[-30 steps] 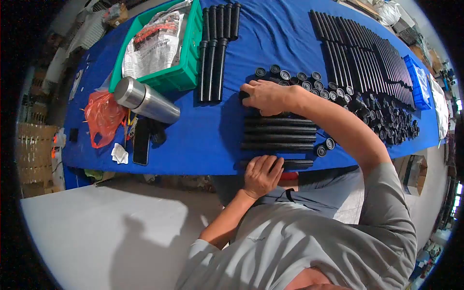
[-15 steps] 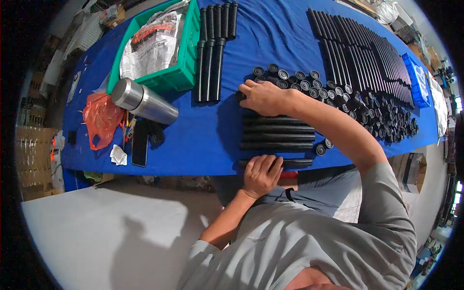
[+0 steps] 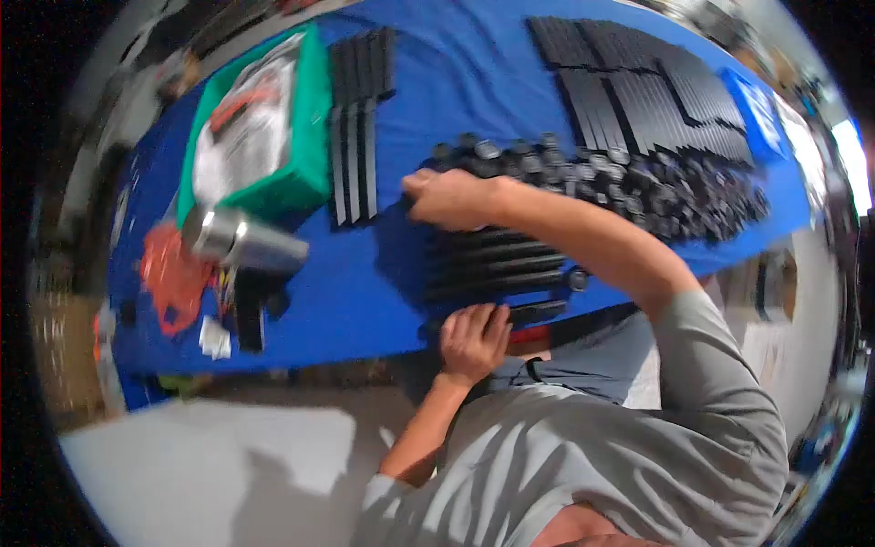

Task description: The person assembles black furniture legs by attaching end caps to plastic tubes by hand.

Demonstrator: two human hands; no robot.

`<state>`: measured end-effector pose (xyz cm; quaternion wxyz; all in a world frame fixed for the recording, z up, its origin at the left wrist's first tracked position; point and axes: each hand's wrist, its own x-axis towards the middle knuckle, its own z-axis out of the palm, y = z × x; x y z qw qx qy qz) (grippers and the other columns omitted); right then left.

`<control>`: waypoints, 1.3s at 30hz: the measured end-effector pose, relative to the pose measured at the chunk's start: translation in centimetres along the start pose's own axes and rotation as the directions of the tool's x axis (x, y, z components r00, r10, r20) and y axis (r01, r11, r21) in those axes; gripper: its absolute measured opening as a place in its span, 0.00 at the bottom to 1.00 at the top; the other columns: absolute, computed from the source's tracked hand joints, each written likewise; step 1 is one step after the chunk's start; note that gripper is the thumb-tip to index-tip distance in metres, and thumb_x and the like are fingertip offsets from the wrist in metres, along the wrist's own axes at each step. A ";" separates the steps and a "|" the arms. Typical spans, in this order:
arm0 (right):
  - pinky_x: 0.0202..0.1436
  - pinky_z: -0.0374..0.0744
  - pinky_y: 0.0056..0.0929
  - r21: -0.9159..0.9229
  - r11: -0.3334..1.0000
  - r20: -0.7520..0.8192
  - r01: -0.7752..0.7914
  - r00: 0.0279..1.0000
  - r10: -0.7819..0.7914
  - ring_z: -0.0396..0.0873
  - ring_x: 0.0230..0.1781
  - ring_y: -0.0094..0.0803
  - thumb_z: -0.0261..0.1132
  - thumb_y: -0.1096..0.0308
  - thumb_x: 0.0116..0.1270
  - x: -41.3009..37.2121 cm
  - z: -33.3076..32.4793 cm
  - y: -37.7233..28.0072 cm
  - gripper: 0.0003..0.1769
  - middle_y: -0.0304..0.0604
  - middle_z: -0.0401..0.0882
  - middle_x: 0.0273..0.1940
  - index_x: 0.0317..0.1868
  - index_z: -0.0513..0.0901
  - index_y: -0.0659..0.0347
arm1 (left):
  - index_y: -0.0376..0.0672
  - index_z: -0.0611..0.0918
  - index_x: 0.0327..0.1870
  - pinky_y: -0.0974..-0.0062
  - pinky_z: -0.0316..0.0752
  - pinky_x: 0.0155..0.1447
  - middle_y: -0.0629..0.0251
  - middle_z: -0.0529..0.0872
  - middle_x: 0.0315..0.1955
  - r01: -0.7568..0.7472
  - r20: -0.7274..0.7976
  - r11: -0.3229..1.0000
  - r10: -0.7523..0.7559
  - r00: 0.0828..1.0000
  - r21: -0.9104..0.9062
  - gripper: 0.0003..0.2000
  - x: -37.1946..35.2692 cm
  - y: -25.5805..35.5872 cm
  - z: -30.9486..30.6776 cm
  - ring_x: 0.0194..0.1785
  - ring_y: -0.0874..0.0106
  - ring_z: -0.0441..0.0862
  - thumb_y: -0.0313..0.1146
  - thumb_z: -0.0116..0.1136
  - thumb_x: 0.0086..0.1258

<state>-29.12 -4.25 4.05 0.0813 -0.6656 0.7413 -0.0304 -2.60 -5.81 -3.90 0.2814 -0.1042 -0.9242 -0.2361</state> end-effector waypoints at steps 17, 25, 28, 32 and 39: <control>0.64 0.81 0.45 0.049 0.840 -0.226 -0.541 0.813 0.537 0.72 0.68 0.53 0.70 0.73 0.57 -21.2 -10.7 1.6 0.23 0.56 0.71 0.65 0.56 0.88 0.54 | 0.47 0.87 0.54 0.58 0.73 0.61 0.64 0.86 0.47 -0.067 -0.010 0.992 0.069 0.998 0.110 0.15 0.5 0.5 0.5 0.52 0.60 0.83 0.38 0.68 0.68; 0.57 0.77 0.44 0.029 0.536 -0.025 -0.844 0.535 0.844 0.73 0.57 0.49 0.74 0.71 0.52 -41.4 -5.9 6.5 0.21 0.49 0.70 0.48 0.49 0.87 0.52 | 0.45 0.86 0.55 0.56 0.71 0.63 0.63 0.86 0.50 -0.087 0.014 0.989 0.086 0.996 0.116 0.16 0.3 0.4 0.5 0.55 0.60 0.82 0.37 0.69 0.67; 0.62 0.77 0.46 0.103 0.514 0.023 -0.852 0.518 0.855 0.73 0.60 0.51 0.76 0.69 0.53 -42.4 -2.7 7.9 0.23 0.50 0.71 0.52 0.52 0.87 0.50 | 0.45 0.86 0.55 0.56 0.71 0.63 0.63 0.86 0.49 -0.093 0.017 0.989 0.091 0.996 0.119 0.16 0.4 0.5 0.4 0.54 0.60 0.82 0.37 0.68 0.68; 0.67 0.76 0.46 0.124 0.482 0.058 -0.867 0.491 0.869 0.74 0.63 0.54 0.77 0.69 0.52 -41.7 -2.3 7.7 0.29 0.53 0.72 0.58 0.58 0.85 0.51 | 0.45 0.86 0.55 0.56 0.72 0.62 0.63 0.86 0.49 -0.088 0.014 0.989 0.087 0.996 0.117 0.16 0.5 0.5 0.4 0.54 0.60 0.82 0.37 0.69 0.68; 0.75 0.73 0.44 0.197 0.592 -0.054 -0.782 0.594 0.803 0.69 0.73 0.55 0.76 0.75 0.52 -42.9 -3.8 8.4 0.36 0.57 0.66 0.74 0.65 0.81 0.55 | 0.47 0.87 0.54 0.59 0.73 0.61 0.64 0.84 0.49 -0.044 0.012 0.997 0.043 0.999 0.056 0.17 1.0 0.5 -0.1 0.53 0.62 0.82 0.36 0.71 0.65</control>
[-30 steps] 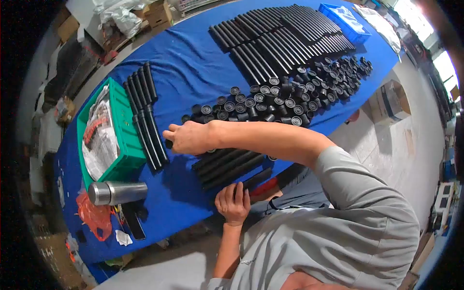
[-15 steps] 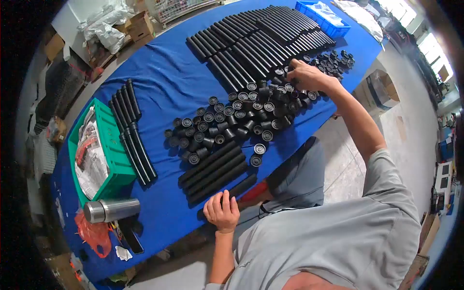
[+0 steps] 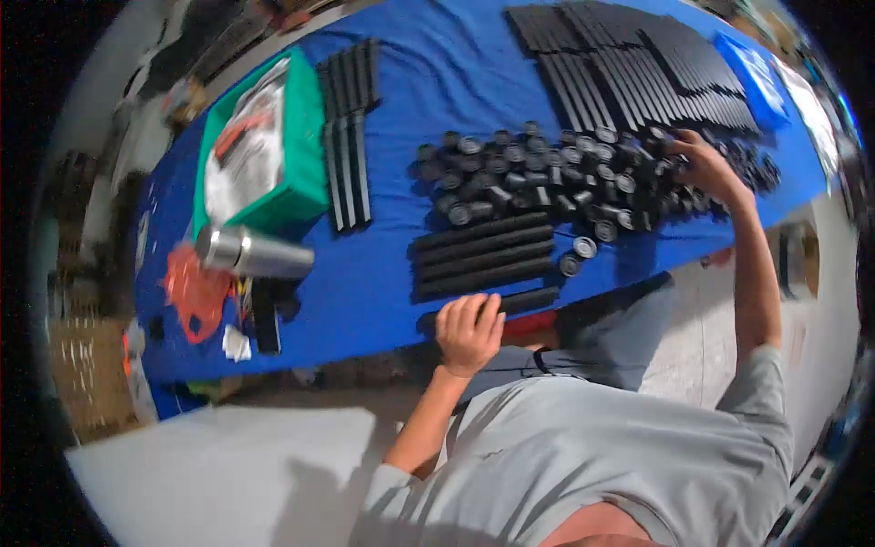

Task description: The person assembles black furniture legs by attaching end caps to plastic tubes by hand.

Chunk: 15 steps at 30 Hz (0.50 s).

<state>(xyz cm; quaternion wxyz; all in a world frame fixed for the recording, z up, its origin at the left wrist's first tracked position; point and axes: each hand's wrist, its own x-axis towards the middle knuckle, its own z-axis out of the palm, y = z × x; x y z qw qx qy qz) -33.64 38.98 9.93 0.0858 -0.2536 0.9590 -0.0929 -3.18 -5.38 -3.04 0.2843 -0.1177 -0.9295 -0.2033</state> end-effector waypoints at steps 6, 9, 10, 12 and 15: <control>0.62 0.80 0.40 0.255 0.949 -0.160 0.183 0.976 -0.145 0.79 0.62 0.49 0.72 0.71 0.66 4.3 -4.5 -15.3 0.26 0.51 0.78 0.63 0.64 0.81 0.60 | 0.48 0.87 0.56 0.60 0.73 0.60 0.65 0.85 0.48 0.004 -0.037 1.000 -0.004 0.999 0.008 0.18 -0.4 0.0 0.1 0.52 0.63 0.83 0.36 0.70 0.64; 0.61 0.81 0.43 0.075 0.857 -0.155 0.510 0.855 -0.495 0.79 0.60 0.51 0.70 0.67 0.69 8.4 -1.8 -22.3 0.26 0.52 0.78 0.61 0.67 0.79 0.58 | 0.48 0.86 0.56 0.60 0.73 0.60 0.65 0.85 0.48 0.007 -0.044 1.000 -0.008 0.999 -0.003 0.18 -0.4 -0.2 0.3 0.52 0.63 0.83 0.36 0.70 0.64; 0.63 0.80 0.44 0.138 0.816 -0.139 0.562 0.826 -0.546 0.79 0.60 0.51 0.70 0.65 0.70 9.8 -0.9 -24.9 0.26 0.52 0.78 0.60 0.67 0.79 0.58 | 0.48 0.86 0.56 0.60 0.73 0.60 0.65 0.85 0.48 0.012 -0.044 1.000 -0.013 0.999 -0.011 0.18 -0.4 -0.1 0.3 0.52 0.63 0.83 0.36 0.70 0.64; 0.71 0.75 0.46 0.061 0.778 -0.080 0.626 0.780 -0.621 0.73 0.68 0.57 0.71 0.57 0.68 13.3 1.8 -28.1 0.33 0.61 0.73 0.67 0.73 0.75 0.53 | 0.48 0.86 0.56 0.59 0.73 0.59 0.64 0.85 0.48 0.011 -0.045 1.000 -0.011 0.999 -0.010 0.18 -0.5 -0.1 0.3 0.52 0.62 0.83 0.36 0.70 0.65; 0.74 0.73 0.52 0.020 0.807 0.125 0.591 0.799 -0.588 0.67 0.74 0.60 0.72 0.48 0.67 18.1 4.2 -32.0 0.39 0.62 0.65 0.73 0.76 0.73 0.47 | 0.48 0.86 0.57 0.58 0.74 0.59 0.63 0.85 0.48 0.011 -0.031 1.000 -0.011 0.999 -0.017 0.18 -0.4 -0.2 0.0 0.51 0.62 0.83 0.38 0.69 0.66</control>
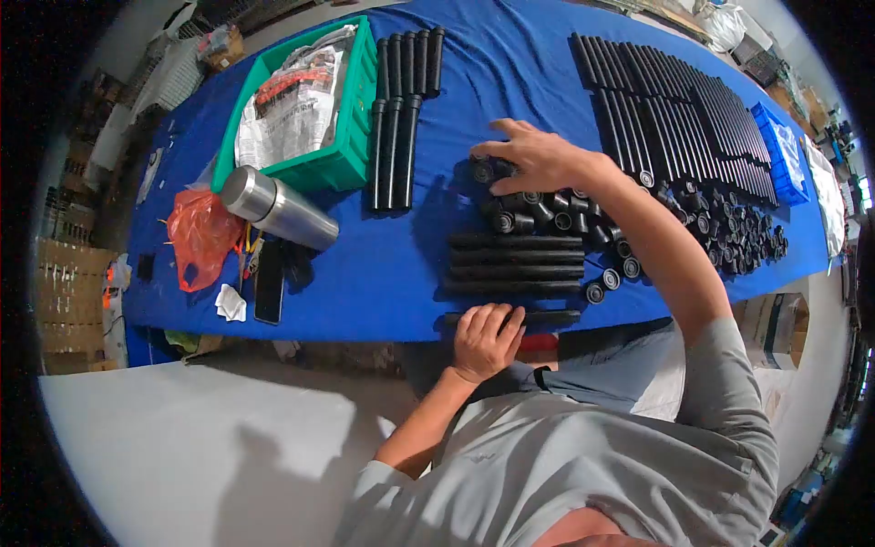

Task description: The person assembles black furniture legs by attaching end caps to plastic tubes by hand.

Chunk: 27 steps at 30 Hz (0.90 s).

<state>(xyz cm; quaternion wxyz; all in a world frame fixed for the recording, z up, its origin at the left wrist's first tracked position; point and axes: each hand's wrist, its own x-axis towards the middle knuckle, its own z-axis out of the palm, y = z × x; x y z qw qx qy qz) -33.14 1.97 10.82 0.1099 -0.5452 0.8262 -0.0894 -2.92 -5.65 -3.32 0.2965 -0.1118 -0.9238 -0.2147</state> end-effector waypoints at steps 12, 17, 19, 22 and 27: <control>0.65 0.78 0.57 -0.057 0.987 0.311 -0.151 0.937 0.161 0.69 0.70 0.55 0.69 0.47 0.62 5.5 3.4 1.7 0.36 0.56 0.71 0.66 0.71 0.78 0.46 | 0.47 0.88 0.53 0.60 0.74 0.58 0.63 0.86 0.47 -0.003 -0.020 1.000 0.003 1.000 -0.028 0.15 -0.2 -0.2 0.4 0.50 0.62 0.84 0.38 0.67 0.67; 0.62 0.79 0.53 -0.011 0.973 0.180 -0.230 0.957 0.229 0.69 0.68 0.53 0.67 0.52 0.63 5.4 4.1 1.4 0.27 0.54 0.72 0.59 0.62 0.82 0.48 | 0.47 0.89 0.51 0.60 0.74 0.59 0.63 0.87 0.47 0.001 -0.023 1.000 -0.001 1.000 -0.019 0.13 -0.1 -0.2 0.3 0.50 0.62 0.84 0.38 0.67 0.68; 0.62 0.80 0.55 -0.011 0.970 0.160 -0.244 0.957 0.243 0.70 0.68 0.54 0.69 0.51 0.62 5.8 4.5 1.1 0.26 0.54 0.73 0.62 0.61 0.84 0.46 | 0.46 0.89 0.51 0.60 0.74 0.59 0.63 0.87 0.47 0.001 -0.026 1.000 -0.001 1.000 -0.017 0.13 0.0 -0.1 0.4 0.50 0.63 0.84 0.38 0.66 0.69; 0.62 0.82 0.56 0.011 0.970 0.096 -0.241 0.966 0.239 0.71 0.67 0.55 0.72 0.53 0.60 5.6 5.1 2.1 0.25 0.54 0.73 0.61 0.58 0.86 0.46 | 0.46 0.89 0.51 0.60 0.74 0.59 0.62 0.87 0.47 -0.004 -0.031 1.000 0.004 0.999 -0.015 0.13 0.1 0.0 0.4 0.50 0.63 0.84 0.38 0.67 0.69; 0.63 0.77 0.45 0.077 0.992 -0.061 -0.097 0.993 0.102 0.73 0.59 0.51 0.72 0.61 0.57 6.7 6.7 4.4 0.16 0.51 0.76 0.51 0.46 0.86 0.55 | 0.46 0.88 0.53 0.60 0.74 0.59 0.62 0.86 0.47 -0.007 -0.005 1.000 0.007 1.000 -0.018 0.14 0.2 -0.1 0.0 0.51 0.62 0.84 0.38 0.67 0.68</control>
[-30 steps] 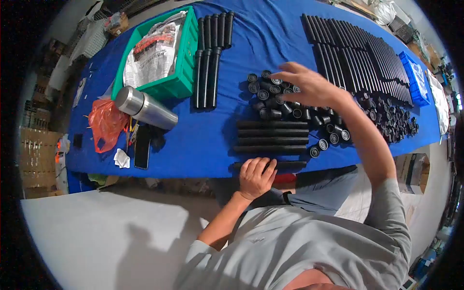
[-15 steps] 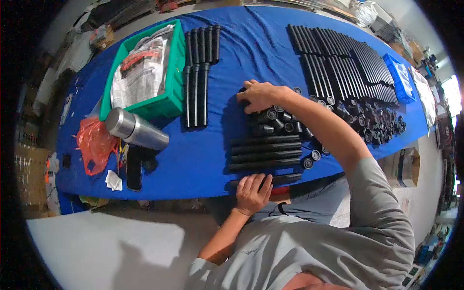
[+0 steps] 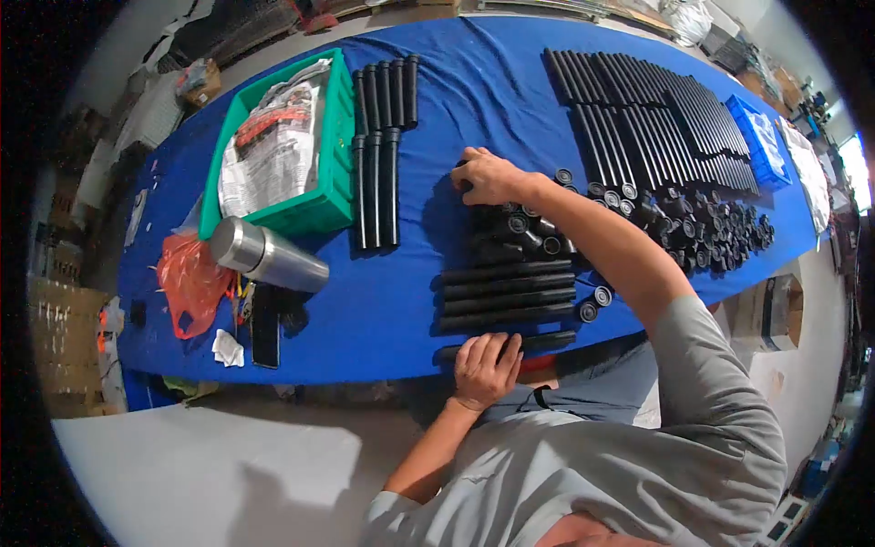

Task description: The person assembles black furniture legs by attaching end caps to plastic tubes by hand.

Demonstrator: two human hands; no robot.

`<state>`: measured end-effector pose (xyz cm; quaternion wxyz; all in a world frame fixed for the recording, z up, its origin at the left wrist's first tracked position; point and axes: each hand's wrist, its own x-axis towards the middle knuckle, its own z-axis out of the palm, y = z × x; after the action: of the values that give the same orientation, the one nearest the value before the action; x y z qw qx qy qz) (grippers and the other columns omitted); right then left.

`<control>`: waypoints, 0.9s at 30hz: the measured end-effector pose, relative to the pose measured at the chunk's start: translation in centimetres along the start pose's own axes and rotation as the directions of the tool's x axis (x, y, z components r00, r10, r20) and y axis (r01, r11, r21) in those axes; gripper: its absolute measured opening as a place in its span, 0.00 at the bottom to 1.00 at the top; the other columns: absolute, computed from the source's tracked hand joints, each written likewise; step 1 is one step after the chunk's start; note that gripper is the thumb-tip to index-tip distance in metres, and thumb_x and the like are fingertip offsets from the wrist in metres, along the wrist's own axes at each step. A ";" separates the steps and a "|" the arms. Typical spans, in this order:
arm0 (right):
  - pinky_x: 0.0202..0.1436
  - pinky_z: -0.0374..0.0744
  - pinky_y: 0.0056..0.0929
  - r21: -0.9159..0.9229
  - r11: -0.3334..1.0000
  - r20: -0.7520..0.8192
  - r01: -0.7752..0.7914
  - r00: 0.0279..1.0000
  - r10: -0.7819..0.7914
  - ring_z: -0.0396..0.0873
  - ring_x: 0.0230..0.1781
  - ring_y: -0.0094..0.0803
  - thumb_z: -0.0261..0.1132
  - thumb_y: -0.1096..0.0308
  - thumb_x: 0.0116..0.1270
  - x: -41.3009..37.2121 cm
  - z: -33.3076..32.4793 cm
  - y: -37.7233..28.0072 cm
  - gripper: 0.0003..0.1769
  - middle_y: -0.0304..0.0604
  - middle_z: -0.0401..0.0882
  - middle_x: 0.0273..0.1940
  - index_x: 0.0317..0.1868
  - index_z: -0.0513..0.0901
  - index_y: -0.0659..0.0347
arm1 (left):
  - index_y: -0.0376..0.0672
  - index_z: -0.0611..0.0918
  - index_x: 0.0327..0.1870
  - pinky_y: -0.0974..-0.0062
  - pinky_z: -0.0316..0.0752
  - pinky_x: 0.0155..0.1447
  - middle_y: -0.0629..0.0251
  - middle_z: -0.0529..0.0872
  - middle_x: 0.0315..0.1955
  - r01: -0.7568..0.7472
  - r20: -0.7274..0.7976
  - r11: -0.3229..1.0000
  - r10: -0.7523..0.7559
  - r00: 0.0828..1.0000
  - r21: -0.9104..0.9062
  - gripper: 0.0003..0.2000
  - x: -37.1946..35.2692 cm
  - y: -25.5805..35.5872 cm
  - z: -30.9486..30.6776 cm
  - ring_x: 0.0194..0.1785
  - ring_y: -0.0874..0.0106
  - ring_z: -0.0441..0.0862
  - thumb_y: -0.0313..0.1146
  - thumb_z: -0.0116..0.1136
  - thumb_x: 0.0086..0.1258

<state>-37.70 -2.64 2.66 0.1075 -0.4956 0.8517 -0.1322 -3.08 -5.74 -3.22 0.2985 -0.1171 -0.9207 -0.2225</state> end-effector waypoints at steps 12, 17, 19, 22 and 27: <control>0.58 0.80 0.50 -0.020 0.995 -0.268 0.096 0.958 -0.098 0.79 0.53 0.55 0.72 0.60 0.56 -4.1 -8.2 3.6 0.17 0.55 0.80 0.47 0.46 0.87 0.55 | 0.47 0.86 0.55 0.60 0.74 0.60 0.64 0.86 0.48 0.005 0.000 0.999 -0.005 1.000 0.034 0.17 -0.1 0.1 0.3 0.51 0.63 0.83 0.37 0.69 0.66; 0.63 0.77 0.43 -0.057 0.997 -0.139 -0.056 0.989 0.047 0.76 0.57 0.51 0.70 0.65 0.59 -16.2 -14.4 4.6 0.15 0.53 0.76 0.53 0.46 0.86 0.59 | 0.47 0.86 0.54 0.59 0.73 0.61 0.65 0.86 0.49 -0.019 0.016 0.999 0.018 1.000 0.039 0.17 -0.3 0.0 0.7 0.52 0.63 0.84 0.36 0.70 0.64; 0.63 0.76 0.43 -0.081 0.982 -0.078 -0.168 0.984 0.162 0.76 0.57 0.50 0.70 0.65 0.60 -21.0 -15.6 5.2 0.14 0.53 0.76 0.53 0.46 0.85 0.59 | 0.47 0.87 0.54 0.59 0.73 0.61 0.64 0.86 0.49 -0.032 0.013 0.999 0.032 0.999 0.044 0.17 -0.3 0.1 0.5 0.52 0.63 0.83 0.36 0.70 0.65; 0.62 0.77 0.44 -0.065 0.970 -0.119 -0.236 0.967 0.227 0.77 0.55 0.49 0.71 0.65 0.58 -27.5 -15.4 7.8 0.15 0.52 0.76 0.51 0.46 0.85 0.59 | 0.47 0.87 0.54 0.59 0.73 0.62 0.64 0.86 0.49 -0.041 0.015 0.997 0.040 0.999 0.067 0.17 -0.2 0.1 0.5 0.52 0.62 0.83 0.36 0.70 0.65; 0.60 0.77 0.44 0.011 0.913 -0.125 -0.408 0.905 0.406 0.77 0.56 0.49 0.71 0.66 0.57 -35.3 -13.5 10.7 0.16 0.51 0.75 0.50 0.46 0.85 0.58 | 0.48 0.87 0.55 0.59 0.73 0.62 0.64 0.86 0.49 -0.057 0.003 0.994 0.057 0.998 0.091 0.16 -0.4 0.0 0.7 0.53 0.62 0.83 0.37 0.70 0.66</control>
<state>-33.55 34.82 13.68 0.0755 -0.2988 0.9423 -0.1307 -3.09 -5.38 -4.00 0.3096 -0.1295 -0.9263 -0.1715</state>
